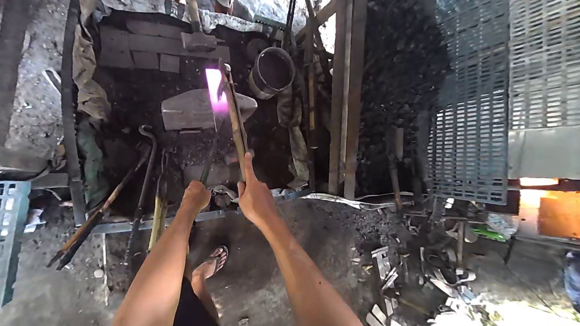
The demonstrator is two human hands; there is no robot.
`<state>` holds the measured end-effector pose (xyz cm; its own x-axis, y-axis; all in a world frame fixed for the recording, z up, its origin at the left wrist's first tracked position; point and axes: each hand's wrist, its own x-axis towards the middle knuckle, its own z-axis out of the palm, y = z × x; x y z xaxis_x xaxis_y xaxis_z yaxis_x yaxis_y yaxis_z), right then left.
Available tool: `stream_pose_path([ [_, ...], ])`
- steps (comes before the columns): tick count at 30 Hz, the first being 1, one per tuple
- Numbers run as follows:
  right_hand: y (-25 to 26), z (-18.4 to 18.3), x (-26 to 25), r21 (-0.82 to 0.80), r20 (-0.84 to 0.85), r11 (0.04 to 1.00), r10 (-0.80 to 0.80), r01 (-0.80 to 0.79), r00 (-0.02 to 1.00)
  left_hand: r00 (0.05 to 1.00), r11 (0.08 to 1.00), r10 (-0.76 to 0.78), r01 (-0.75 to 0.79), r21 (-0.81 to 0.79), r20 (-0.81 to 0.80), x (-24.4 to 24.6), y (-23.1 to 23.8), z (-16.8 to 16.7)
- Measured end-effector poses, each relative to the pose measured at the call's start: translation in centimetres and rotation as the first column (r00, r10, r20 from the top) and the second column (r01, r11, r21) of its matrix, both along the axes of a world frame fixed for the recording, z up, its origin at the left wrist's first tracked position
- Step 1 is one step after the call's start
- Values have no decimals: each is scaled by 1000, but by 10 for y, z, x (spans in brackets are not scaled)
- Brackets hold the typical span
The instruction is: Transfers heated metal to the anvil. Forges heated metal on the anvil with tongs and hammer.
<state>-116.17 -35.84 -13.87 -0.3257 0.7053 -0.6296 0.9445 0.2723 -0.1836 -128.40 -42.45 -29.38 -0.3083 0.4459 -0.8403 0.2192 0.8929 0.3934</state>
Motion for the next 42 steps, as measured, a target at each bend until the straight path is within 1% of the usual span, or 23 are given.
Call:
stream_pose_path([
  [2,-11,-11,5,16,-15,1000,-10,10,1000,1000,1000,5,-5,7,-3,2,-2,-2],
  [5,-16,-13,5,17,0,1000,-14,14,1000,1000,1000,25,-25,-6,0,5,-2,-9],
  [12,-17,-21,10,34,42,999,19,-21,999,1000,1000,5,-5,-22,-9,5,1,-6],
  [17,-16,-22,10,16,38,1000,-2,1,999,1000,999,16,-16,-45,0,3,3,3],
  [23,-24,-30,21,4,66,1000,10,-10,998,1000,998,1,-3,-65,-23,7,1,-5],
  [25,-23,-33,32,22,26,999,-27,26,999,1000,997,6,-8,-76,-19,8,2,-2],
  [26,-21,-31,37,41,-41,997,-59,60,997,1000,997,16,-17,-73,-17,6,2,0],
  [30,-9,-4,73,36,-266,975,-201,218,943,998,997,57,-58,-49,-28,3,1,3],
  [32,10,6,98,68,-342,963,-222,260,913,997,996,71,-73,-51,-32,6,3,4],
  [33,25,12,109,84,-351,960,-222,267,910,997,996,71,-73,-54,-40,6,3,6],
  [36,82,17,138,124,-307,957,-215,263,927,996,997,57,-60,-42,-66,10,4,7],
  [39,148,3,154,143,-271,958,-206,251,940,994,996,64,-69,-53,-87,15,5,7],
  [42,219,-28,157,120,-243,967,-192,226,951,991,994,53,-64,-85,-124,22,15,4],
])
